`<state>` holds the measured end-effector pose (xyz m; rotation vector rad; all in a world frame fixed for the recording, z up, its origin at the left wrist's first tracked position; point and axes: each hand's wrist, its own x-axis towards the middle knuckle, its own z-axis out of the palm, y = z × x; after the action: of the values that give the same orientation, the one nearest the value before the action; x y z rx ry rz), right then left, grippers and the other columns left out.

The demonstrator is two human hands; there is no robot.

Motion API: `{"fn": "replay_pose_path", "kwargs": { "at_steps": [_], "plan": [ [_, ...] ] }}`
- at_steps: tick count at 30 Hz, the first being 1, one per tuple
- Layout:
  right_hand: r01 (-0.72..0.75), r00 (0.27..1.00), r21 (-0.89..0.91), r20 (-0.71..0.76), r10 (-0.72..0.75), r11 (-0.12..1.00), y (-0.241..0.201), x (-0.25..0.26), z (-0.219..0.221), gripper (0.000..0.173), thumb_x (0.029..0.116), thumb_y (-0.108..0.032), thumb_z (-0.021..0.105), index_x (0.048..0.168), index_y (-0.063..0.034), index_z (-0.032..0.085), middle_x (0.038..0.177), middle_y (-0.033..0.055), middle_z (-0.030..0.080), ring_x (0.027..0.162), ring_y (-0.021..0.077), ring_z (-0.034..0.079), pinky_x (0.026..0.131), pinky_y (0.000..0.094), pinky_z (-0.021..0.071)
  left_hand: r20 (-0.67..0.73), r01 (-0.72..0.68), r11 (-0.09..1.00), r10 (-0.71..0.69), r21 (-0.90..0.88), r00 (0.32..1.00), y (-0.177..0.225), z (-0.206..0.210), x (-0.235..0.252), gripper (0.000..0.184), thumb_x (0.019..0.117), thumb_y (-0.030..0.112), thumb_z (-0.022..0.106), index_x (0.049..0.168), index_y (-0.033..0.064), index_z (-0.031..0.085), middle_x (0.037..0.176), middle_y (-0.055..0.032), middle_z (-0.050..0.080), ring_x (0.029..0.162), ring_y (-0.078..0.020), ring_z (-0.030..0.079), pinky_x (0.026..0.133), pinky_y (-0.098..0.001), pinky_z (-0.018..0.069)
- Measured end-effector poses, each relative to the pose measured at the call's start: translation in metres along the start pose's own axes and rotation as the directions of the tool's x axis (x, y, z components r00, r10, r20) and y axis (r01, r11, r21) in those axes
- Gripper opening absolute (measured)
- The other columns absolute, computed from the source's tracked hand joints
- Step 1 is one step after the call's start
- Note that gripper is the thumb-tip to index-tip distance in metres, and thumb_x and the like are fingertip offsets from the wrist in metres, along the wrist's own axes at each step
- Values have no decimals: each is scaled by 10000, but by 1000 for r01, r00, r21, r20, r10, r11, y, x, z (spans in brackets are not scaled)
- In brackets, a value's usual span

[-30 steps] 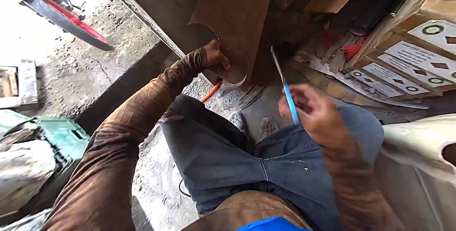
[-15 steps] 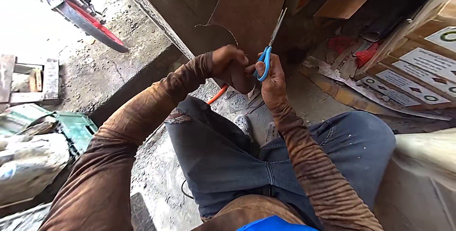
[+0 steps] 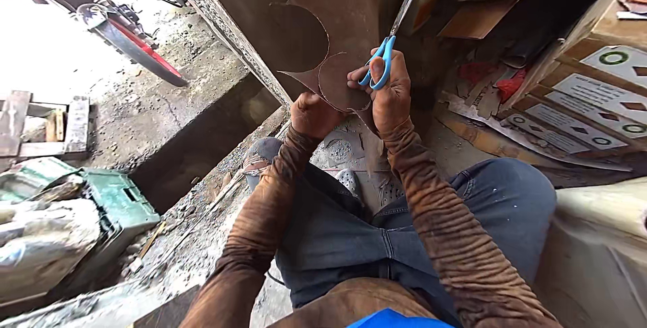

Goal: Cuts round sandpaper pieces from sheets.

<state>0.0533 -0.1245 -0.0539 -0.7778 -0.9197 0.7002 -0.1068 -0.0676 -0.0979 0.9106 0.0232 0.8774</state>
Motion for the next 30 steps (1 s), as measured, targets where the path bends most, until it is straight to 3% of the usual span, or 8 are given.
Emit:
{"fn": "replay_pose_path", "kwargs": {
  "at_steps": [3, 6, 9, 14, 18, 22, 26, 30],
  "plan": [
    [32, 999, -50, -10, -33, 998, 24, -5, 7, 307, 1095, -182, 465, 1324, 21, 444, 944, 120, 699, 848, 240, 741, 813, 423, 647, 43, -26, 998, 23, 66, 999, 9, -4, -10, 348, 901, 404, 629, 1130, 151, 698, 1149, -47, 717, 1096, -200, 667, 935, -455, 550],
    [58, 998, -62, -25, -59, 996, 53, -16, 19, 299, 1086, -167, 480, 1306, 34, 449, 927, 111, 692, 835, 222, 734, 808, 415, 648, -188, 15, 997, 1, 80, 982, 14, -1, -1, 362, 816, 295, 779, 1118, 123, 677, 1068, -72, 743, 1012, -197, 715, 894, -444, 599],
    [99, 991, -122, -74, -108, 988, 84, -29, 39, 341, 1052, -126, 543, 1324, 64, 467, 919, 64, 652, 834, 121, 677, 806, 312, 603, -447, 129, 967, -17, 220, 894, 7, -14, -7, 258, 860, 107, 737, 1104, 43, 688, 972, -90, 740, 893, -165, 718, 831, -368, 614],
    [175, 978, -170, -82, -191, 970, 123, -47, 49, 392, 1045, -130, 524, 1345, 98, 415, 1009, 160, 694, 922, 222, 723, 858, 410, 620, -711, 416, 816, -9, 400, 703, 21, -22, -4, 280, 853, -120, 671, 1106, -23, 603, 935, -113, 729, 847, -190, 719, 793, -386, 621],
    [122, 989, 40, -92, -118, 992, 137, -50, 57, 337, 1045, -109, 506, 1304, 89, 423, 966, 163, 694, 931, 264, 719, 886, 451, 606, -725, 517, 717, -23, 468, 689, 34, -42, -3, 302, 804, -158, 706, 1068, -31, 634, 927, -115, 741, 846, -183, 729, 791, -371, 627],
    [31, 999, 167, -42, -25, 985, 134, -47, 46, 350, 1076, -179, 443, 1312, 80, 426, 953, 174, 710, 950, 305, 728, 930, 485, 592, -709, 500, 778, -101, 381, 697, 34, -51, 0, 360, 836, -174, 675, 1156, -31, 593, 1000, -127, 730, 910, -210, 724, 848, -400, 618],
    [-17, 999, 284, -32, 28, 959, 127, -37, 25, 367, 1090, -268, 427, 1295, 34, 460, 943, 162, 723, 933, 309, 735, 918, 494, 594, -779, 532, 773, -79, 346, 622, 29, -48, 4, 390, 819, -174, 691, 1163, -34, 572, 984, -147, 727, 866, -228, 733, 792, -406, 634],
    [-89, 993, 198, -53, 102, 976, 98, -64, 14, 383, 1090, -290, 410, 1309, 19, 470, 880, 110, 701, 870, 253, 720, 863, 457, 600, -848, 596, 716, -10, 364, 530, 28, -52, 6, 522, 781, -143, 756, 1239, -45, 526, 1038, -190, 711, 892, -262, 733, 785, -435, 638]
  ]
}}
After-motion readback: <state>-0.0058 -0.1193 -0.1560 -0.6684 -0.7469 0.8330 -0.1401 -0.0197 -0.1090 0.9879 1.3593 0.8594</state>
